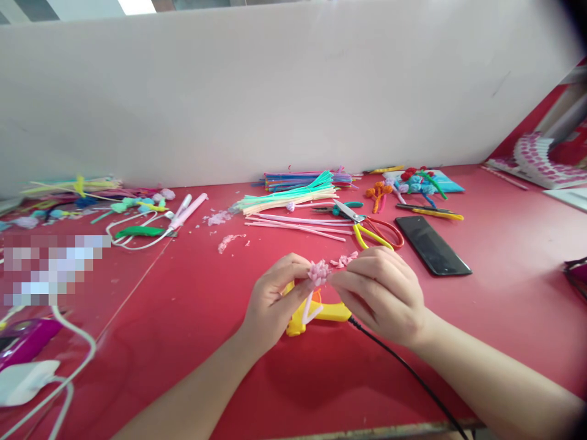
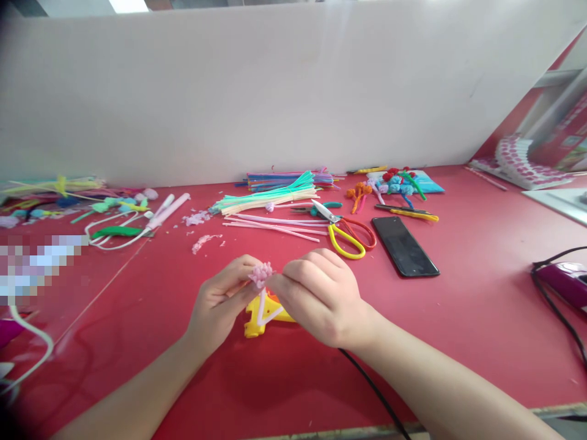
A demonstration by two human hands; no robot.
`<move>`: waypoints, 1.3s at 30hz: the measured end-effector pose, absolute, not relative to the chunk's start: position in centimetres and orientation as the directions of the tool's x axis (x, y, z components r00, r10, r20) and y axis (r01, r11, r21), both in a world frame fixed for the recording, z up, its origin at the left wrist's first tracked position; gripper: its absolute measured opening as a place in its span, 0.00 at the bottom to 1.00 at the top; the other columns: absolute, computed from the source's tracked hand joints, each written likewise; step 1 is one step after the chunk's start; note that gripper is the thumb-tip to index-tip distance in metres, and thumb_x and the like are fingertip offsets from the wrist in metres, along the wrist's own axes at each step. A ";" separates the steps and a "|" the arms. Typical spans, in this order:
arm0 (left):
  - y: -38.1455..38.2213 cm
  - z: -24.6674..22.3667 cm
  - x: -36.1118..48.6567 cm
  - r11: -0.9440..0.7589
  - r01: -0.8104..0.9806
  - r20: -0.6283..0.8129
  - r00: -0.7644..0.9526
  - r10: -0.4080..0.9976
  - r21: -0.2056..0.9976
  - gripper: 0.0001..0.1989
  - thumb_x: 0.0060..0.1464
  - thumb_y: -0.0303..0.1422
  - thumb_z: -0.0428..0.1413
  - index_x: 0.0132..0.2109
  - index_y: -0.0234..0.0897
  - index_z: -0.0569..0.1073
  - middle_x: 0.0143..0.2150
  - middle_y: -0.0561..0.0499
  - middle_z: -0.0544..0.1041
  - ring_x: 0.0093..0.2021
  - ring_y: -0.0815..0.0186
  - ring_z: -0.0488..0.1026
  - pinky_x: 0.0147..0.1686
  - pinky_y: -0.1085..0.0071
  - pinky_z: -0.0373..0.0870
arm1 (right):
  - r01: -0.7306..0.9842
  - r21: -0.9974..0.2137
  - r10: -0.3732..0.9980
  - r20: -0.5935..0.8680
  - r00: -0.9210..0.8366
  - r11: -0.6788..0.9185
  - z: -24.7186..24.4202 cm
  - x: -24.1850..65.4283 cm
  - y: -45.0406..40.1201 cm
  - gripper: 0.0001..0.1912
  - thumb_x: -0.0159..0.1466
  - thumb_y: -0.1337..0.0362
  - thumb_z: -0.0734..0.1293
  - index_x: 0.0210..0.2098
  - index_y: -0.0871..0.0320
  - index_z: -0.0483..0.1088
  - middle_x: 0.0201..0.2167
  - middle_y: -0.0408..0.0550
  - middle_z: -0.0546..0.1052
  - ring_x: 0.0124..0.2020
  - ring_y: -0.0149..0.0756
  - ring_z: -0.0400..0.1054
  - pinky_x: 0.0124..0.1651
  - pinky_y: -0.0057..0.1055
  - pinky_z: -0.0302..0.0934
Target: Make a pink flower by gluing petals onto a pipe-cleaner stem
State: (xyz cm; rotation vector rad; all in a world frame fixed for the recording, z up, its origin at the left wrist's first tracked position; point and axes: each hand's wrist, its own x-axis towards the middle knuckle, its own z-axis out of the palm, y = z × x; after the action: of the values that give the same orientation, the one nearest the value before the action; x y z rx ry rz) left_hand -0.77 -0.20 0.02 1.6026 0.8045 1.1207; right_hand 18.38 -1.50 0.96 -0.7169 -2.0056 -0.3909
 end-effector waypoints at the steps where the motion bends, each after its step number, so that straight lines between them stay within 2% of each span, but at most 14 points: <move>1: -0.2 0.0 -0.8 -0.301 -0.019 0.287 0.358 0.888 0.954 0.05 0.57 0.29 0.55 0.35 0.41 0.76 0.35 0.51 0.69 0.36 0.67 0.68 0.37 0.72 0.64 | 0.628 -0.011 0.328 0.859 -0.392 0.778 1.0 18.4 -1.5 0.11 0.58 0.75 0.65 0.39 0.57 0.70 0.27 0.45 0.72 0.28 0.32 0.65 0.31 0.32 0.62; 7: -0.2 -0.1 -0.8 -0.317 -0.013 0.299 0.372 0.879 0.948 0.06 0.57 0.28 0.54 0.35 0.42 0.75 0.35 0.52 0.69 0.36 0.67 0.68 0.38 0.72 0.65 | 0.608 0.001 0.315 0.855 -0.413 0.794 1.0 18.5 -1.5 0.12 0.57 0.77 0.67 0.39 0.59 0.70 0.28 0.47 0.72 0.28 0.33 0.65 0.31 0.33 0.62; 10: -0.3 -0.1 -1.0 -0.372 0.001 0.350 0.333 0.876 0.928 0.06 0.57 0.28 0.55 0.36 0.43 0.76 0.36 0.51 0.70 0.37 0.66 0.69 0.39 0.71 0.66 | 0.582 -0.022 0.311 0.861 -0.403 0.813 1.4 18.5 -1.7 0.14 0.58 0.77 0.65 0.42 0.59 0.69 0.29 0.47 0.73 0.28 0.34 0.65 0.31 0.33 0.62; 12: -0.4 0.0 -1.2 -0.447 0.035 0.418 0.299 0.858 0.894 0.07 0.57 0.27 0.54 0.37 0.43 0.76 0.38 0.50 0.72 0.38 0.65 0.71 0.39 0.71 0.67 | 0.546 -0.087 0.335 0.865 -0.373 0.833 1.7 18.5 -1.8 0.15 0.59 0.77 0.62 0.44 0.59 0.68 0.32 0.50 0.73 0.31 0.35 0.66 0.31 0.34 0.62; 14: -0.7 0.1 -1.4 -0.542 0.094 0.503 0.271 0.821 0.835 0.10 0.57 0.25 0.53 0.39 0.43 0.76 0.39 0.49 0.74 0.38 0.64 0.72 0.40 0.70 0.67 | 0.502 -0.193 0.385 0.868 -0.313 0.843 1.7 18.5 -1.8 0.13 0.60 0.78 0.58 0.41 0.59 0.67 0.32 0.51 0.71 0.32 0.35 0.66 0.33 0.34 0.62; 17: -0.9 0.4 -1.5 -0.661 0.183 0.615 0.252 0.747 0.728 0.13 0.56 0.21 0.52 0.41 0.44 0.76 0.39 0.50 0.78 0.40 0.63 0.74 0.42 0.68 0.68 | 0.472 -0.343 0.493 0.836 -0.241 0.812 1.3 18.4 -1.2 0.11 0.61 0.77 0.55 0.30 0.57 0.62 0.26 0.47 0.66 0.28 0.33 0.62 0.30 0.32 0.59; 19: -1.0 0.3 -1.6 -0.700 0.226 0.651 0.259 0.713 0.677 0.14 0.56 0.20 0.52 0.42 0.44 0.76 0.40 0.49 0.79 0.41 0.63 0.75 0.43 0.67 0.68 | 0.511 -0.381 0.562 0.784 -0.262 0.770 0.8 18.2 -0.7 0.12 0.63 0.75 0.55 0.25 0.55 0.56 0.22 0.42 0.61 0.23 0.30 0.56 0.26 0.29 0.53; 21: -0.8 0.2 -1.6 -0.738 0.234 0.686 0.272 0.675 0.633 0.14 0.56 0.20 0.52 0.43 0.42 0.76 0.41 0.48 0.79 0.41 0.62 0.75 0.42 0.67 0.70 | 0.573 -0.380 0.623 0.716 -0.314 0.726 0.2 18.0 -0.2 0.15 0.64 0.71 0.57 0.21 0.55 0.53 0.19 0.40 0.57 0.20 0.28 0.51 0.24 0.28 0.48; 23: -0.5 -0.1 -1.6 -0.774 0.215 0.724 0.275 0.633 0.595 0.13 0.56 0.20 0.52 0.43 0.40 0.75 0.41 0.47 0.78 0.40 0.63 0.75 0.40 0.68 0.71 | 0.617 -0.388 0.683 0.637 -0.359 0.685 -0.2 17.8 0.1 0.15 0.64 0.70 0.58 0.21 0.56 0.55 0.20 0.39 0.59 0.20 0.28 0.52 0.24 0.28 0.47; 26: 0.0 -0.4 -1.6 -0.792 0.177 0.750 0.255 0.610 0.584 0.14 0.56 0.19 0.51 0.44 0.39 0.74 0.41 0.46 0.77 0.41 0.63 0.74 0.40 0.68 0.72 | 0.647 -0.399 0.750 0.475 -0.460 0.650 -0.7 17.5 0.1 0.04 0.63 0.68 0.61 0.31 0.58 0.64 0.29 0.45 0.69 0.28 0.31 0.62 0.30 0.28 0.54; 27: 0.1 -0.5 -1.6 -0.791 0.169 0.751 0.250 0.612 0.588 0.14 0.56 0.18 0.51 0.44 0.39 0.74 0.41 0.46 0.77 0.42 0.63 0.74 0.41 0.68 0.72 | 0.655 -0.381 0.753 0.416 -0.509 0.653 -0.8 17.4 0.0 0.03 0.62 0.66 0.62 0.35 0.58 0.66 0.32 0.47 0.70 0.32 0.33 0.64 0.33 0.29 0.56; 31: 0.3 -0.7 -1.6 -0.763 0.162 0.732 0.216 0.647 0.626 0.15 0.56 0.18 0.51 0.44 0.40 0.73 0.41 0.48 0.76 0.41 0.65 0.74 0.43 0.68 0.72 | 0.678 -0.265 0.727 0.203 -0.656 0.686 -1.5 16.8 -0.7 0.17 0.58 0.53 0.67 0.42 0.58 0.68 0.38 0.50 0.71 0.41 0.43 0.64 0.46 0.40 0.58; 34: 0.3 -0.7 -1.6 -0.748 0.159 0.721 0.199 0.663 0.644 0.15 0.56 0.18 0.51 0.44 0.42 0.73 0.41 0.49 0.76 0.41 0.65 0.74 0.43 0.68 0.71 | 0.708 -0.222 0.740 0.139 -0.658 0.670 -2.0 16.2 -1.2 0.18 0.56 0.58 0.68 0.44 0.59 0.67 0.42 0.52 0.71 0.45 0.46 0.63 0.50 0.43 0.58; 39: 0.5 -0.8 -1.6 -0.707 0.151 0.691 0.149 0.707 0.691 0.13 0.57 0.21 0.52 0.42 0.42 0.74 0.40 0.49 0.75 0.41 0.65 0.73 0.43 0.69 0.70 | 0.742 -0.216 0.767 0.056 -0.640 0.635 -2.3 15.8 -1.6 0.13 0.54 0.67 0.64 0.40 0.60 0.67 0.39 0.51 0.70 0.40 0.42 0.66 0.43 0.37 0.61</move>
State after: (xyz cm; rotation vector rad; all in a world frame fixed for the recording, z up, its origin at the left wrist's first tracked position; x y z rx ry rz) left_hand -1.65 0.50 -0.78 1.9681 0.8164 1.5881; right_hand 15.78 -1.61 -2.27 -1.2580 -2.7096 0.2601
